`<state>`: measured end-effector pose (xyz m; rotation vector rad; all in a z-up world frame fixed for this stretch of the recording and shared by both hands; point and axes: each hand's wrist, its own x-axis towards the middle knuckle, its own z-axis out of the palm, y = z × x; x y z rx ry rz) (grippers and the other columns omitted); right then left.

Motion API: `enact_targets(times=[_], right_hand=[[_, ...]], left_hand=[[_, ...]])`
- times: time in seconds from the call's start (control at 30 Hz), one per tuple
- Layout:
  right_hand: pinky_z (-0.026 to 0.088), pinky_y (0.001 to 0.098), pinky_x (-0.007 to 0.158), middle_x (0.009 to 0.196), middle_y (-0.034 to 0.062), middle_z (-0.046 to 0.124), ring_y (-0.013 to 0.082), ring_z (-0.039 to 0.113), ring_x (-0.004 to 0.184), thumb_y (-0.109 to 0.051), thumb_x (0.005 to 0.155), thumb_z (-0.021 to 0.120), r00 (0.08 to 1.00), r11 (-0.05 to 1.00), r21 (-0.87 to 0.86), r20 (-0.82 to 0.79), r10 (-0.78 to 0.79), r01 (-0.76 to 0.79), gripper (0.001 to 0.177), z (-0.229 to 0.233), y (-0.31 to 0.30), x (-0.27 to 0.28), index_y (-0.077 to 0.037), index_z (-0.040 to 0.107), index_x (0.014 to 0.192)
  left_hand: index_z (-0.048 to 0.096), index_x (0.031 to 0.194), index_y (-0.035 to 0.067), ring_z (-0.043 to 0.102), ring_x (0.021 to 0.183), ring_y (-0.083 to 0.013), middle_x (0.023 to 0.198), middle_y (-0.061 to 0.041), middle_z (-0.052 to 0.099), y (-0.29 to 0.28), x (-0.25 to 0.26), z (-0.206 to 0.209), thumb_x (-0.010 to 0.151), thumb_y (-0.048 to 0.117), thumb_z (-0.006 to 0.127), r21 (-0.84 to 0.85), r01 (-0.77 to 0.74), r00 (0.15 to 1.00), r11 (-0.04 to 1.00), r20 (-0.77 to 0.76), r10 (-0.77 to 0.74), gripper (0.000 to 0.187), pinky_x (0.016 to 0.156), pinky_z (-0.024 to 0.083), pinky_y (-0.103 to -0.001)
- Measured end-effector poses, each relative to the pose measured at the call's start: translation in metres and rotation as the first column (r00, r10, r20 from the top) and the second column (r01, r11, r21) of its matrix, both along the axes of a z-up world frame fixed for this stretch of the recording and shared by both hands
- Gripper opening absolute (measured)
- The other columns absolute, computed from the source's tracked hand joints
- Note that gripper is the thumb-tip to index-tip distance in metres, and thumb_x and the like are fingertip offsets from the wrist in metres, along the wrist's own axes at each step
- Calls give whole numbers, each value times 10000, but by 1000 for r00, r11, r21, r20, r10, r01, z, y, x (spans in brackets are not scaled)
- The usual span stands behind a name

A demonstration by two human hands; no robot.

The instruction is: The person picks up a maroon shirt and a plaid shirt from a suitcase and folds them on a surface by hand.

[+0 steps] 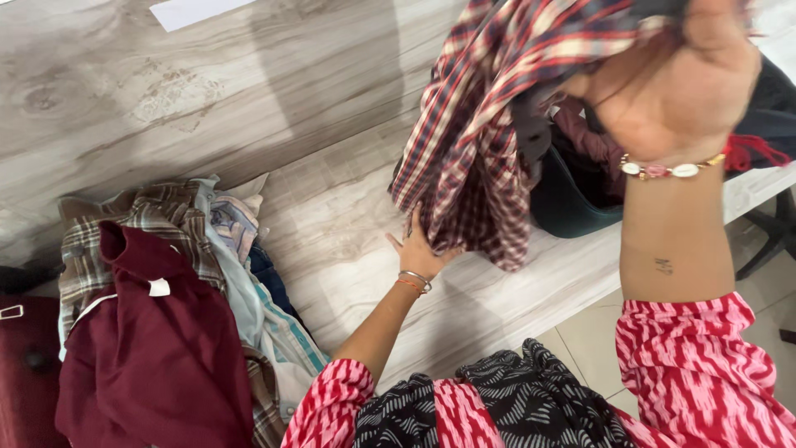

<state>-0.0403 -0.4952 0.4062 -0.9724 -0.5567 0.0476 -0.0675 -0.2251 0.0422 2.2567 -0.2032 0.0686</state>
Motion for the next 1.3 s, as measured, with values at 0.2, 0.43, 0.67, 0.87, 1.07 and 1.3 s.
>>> enact_targets(times=[0.2, 0.43, 0.67, 0.87, 1.07, 1.3], right_hand=[[459, 511, 1138, 1324, 42, 613, 248, 584, 1286, -349, 1226, 436, 964, 966, 19, 60, -257, 257, 348, 8, -32, -14, -79, 518, 1431], [441, 479, 1171, 1369, 41, 592, 237, 571, 1319, -314, 1206, 483, 889, 890, -10, 50, -455, 456, 353, 11, -39, -7, -71, 507, 1461], [422, 446, 1203, 1414, 40, 571, 225, 557, 1352, -279, 1185, 529, 860, 860, -66, -45, -509, 506, 376, -22, -14, 31, -63, 496, 1492], [406, 418, 1231, 1452, 39, 552, 215, 546, 1381, -249, 1168, 569, 876, 882, 50, 110, -470, 468, 408, 3, -1, -14, -56, 487, 1518], [391, 390, 1258, 1490, 38, 534, 204, 534, 1409, -219, 1150, 608, 841, 840, 74, 27, -541, 538, 448, -59, -38, -40, -49, 478, 1544], [587, 473, 866, 1172, 35, 718, 204, 712, 1059, -113, 1000, 629, 537, 773, -400, -560, -631, 492, 247, -221, -86, 14, -106, 645, 1247]], left_hand=[[492, 1392, 127, 599, 1180, -371, 1271, -174, 663, 17, 48, -107, 808, 509, 665, -393, -205, 880, 896, -476, -7, 719, 950, 263, -674], [602, 1260, 202, 593, 1122, -341, 1268, -106, 621, 116, 113, -22, 980, 529, 441, -792, -610, 748, -9, -573, -336, 459, 862, 497, -579], [540, 1410, 79, 508, 1403, -278, 1488, -132, 544, 198, 137, 71, 1042, 401, 459, 21, -435, 745, -900, 569, -347, 495, 1212, 383, -472], [511, 1438, 68, 512, 1381, -317, 1471, -156, 544, 303, 149, 81, 950, 445, 570, -892, 118, 993, -436, 92, 81, 620, 1166, 399, -482], [492, 1454, 57, 524, 1354, -361, 1450, -182, 557, 328, 127, 1, 836, 484, 714, -259, -574, 785, 777, -447, 430, 783, 1111, 434, -488], [470, 1473, 44, 538, 1323, -412, 1425, -212, 573, 225, 45, 16, 704, 529, 882, 607, -13, 822, 795, -446, 354, 998, 1048, 476, -496]])
